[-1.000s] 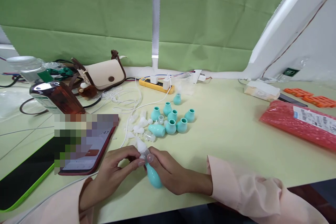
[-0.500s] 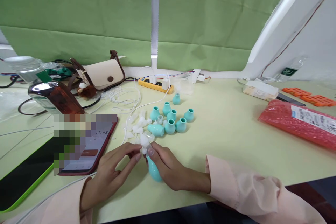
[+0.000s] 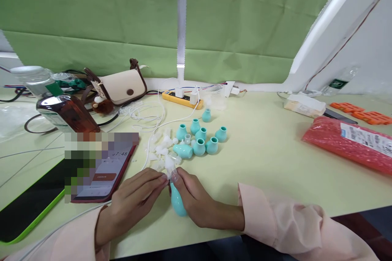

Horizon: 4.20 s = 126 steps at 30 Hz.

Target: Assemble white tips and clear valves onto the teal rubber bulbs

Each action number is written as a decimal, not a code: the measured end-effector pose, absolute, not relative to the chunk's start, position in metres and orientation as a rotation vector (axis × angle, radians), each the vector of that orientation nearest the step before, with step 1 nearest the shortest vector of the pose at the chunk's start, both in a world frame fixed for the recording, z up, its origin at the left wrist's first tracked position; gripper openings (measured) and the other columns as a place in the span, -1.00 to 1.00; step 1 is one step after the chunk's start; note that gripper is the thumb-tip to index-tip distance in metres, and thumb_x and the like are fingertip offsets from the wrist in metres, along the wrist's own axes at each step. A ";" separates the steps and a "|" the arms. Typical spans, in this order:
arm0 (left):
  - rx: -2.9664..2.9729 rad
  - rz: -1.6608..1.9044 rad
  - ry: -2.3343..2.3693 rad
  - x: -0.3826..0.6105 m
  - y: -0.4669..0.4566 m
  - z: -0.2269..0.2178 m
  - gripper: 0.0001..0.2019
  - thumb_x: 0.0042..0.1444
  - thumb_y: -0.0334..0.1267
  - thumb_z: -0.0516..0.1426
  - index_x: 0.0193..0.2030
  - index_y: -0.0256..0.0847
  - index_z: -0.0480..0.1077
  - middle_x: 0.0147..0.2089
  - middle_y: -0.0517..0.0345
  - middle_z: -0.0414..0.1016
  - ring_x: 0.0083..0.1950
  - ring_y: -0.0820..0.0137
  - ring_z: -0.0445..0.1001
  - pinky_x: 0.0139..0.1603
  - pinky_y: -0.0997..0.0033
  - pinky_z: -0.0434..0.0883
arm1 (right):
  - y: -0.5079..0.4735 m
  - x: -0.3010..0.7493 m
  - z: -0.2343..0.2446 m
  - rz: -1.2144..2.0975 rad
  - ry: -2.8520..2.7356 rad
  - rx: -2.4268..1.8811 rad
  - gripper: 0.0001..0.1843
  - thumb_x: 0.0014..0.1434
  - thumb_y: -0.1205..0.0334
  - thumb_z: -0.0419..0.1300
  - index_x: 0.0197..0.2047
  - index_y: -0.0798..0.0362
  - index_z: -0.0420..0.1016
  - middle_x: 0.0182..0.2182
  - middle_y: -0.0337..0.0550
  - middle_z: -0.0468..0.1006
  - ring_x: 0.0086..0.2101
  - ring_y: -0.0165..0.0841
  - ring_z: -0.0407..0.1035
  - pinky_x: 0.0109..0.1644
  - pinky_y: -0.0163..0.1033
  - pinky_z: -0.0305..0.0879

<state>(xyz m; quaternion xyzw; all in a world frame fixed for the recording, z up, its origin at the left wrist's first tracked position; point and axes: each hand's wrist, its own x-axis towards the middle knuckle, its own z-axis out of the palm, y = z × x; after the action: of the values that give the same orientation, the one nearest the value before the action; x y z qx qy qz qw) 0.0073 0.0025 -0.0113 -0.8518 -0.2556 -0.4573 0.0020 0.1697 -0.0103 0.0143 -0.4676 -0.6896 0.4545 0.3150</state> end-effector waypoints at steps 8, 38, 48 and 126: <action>-2.617 -1.441 -0.814 0.007 0.006 -0.009 -0.86 0.01 -0.53 0.08 -0.26 -0.33 0.33 -0.38 0.06 0.43 -0.35 0.42 0.39 -0.34 0.40 0.43 | -0.008 0.172 -0.001 1.072 -1.890 -1.275 -0.66 0.20 0.04 -0.22 -0.39 0.02 0.24 -0.50 -0.21 0.33 -0.42 -0.38 0.26 -0.39 -0.31 0.26; -2.728 -0.979 -1.231 0.000 0.022 -0.013 -0.80 0.08 -0.48 -0.09 -0.39 -0.28 0.32 -0.48 0.08 0.39 -0.44 0.37 0.38 -0.45 0.43 0.34 | 0.023 0.189 0.004 1.128 -1.980 -1.052 -0.72 0.15 0.06 -0.04 -0.43 0.09 0.26 -0.49 -0.25 0.28 -0.42 -0.45 0.21 -0.29 -0.34 0.16; -3.161 -1.147 -1.524 0.003 0.004 0.013 -0.63 0.16 -0.20 -0.14 -0.64 -0.25 0.18 -0.65 0.25 0.17 -0.59 0.50 0.19 -0.53 0.49 0.15 | 0.007 0.188 0.010 0.765 -2.400 -0.972 -0.75 0.11 0.09 0.03 -0.30 0.08 0.39 -0.44 -0.17 0.46 -0.42 -0.39 0.32 -0.32 -0.33 0.20; -2.753 -0.422 -1.263 0.008 0.021 -0.017 -0.74 0.11 -0.35 -0.04 -0.03 -0.24 0.17 -0.19 -0.02 0.24 -0.24 0.25 0.35 -0.45 0.29 0.42 | 0.177 0.314 0.031 0.491 -1.981 -1.637 -0.39 -0.25 0.08 0.29 -0.10 0.11 0.30 -0.21 0.03 0.46 -0.28 -0.26 0.39 -0.30 -0.21 0.36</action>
<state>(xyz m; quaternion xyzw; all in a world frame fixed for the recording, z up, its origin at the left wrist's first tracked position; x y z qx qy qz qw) 0.0082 0.0211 -0.0174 -0.8994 -0.4127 -0.1380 0.0416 0.3143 0.1769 0.0305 -0.6042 -0.7313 0.1811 0.2595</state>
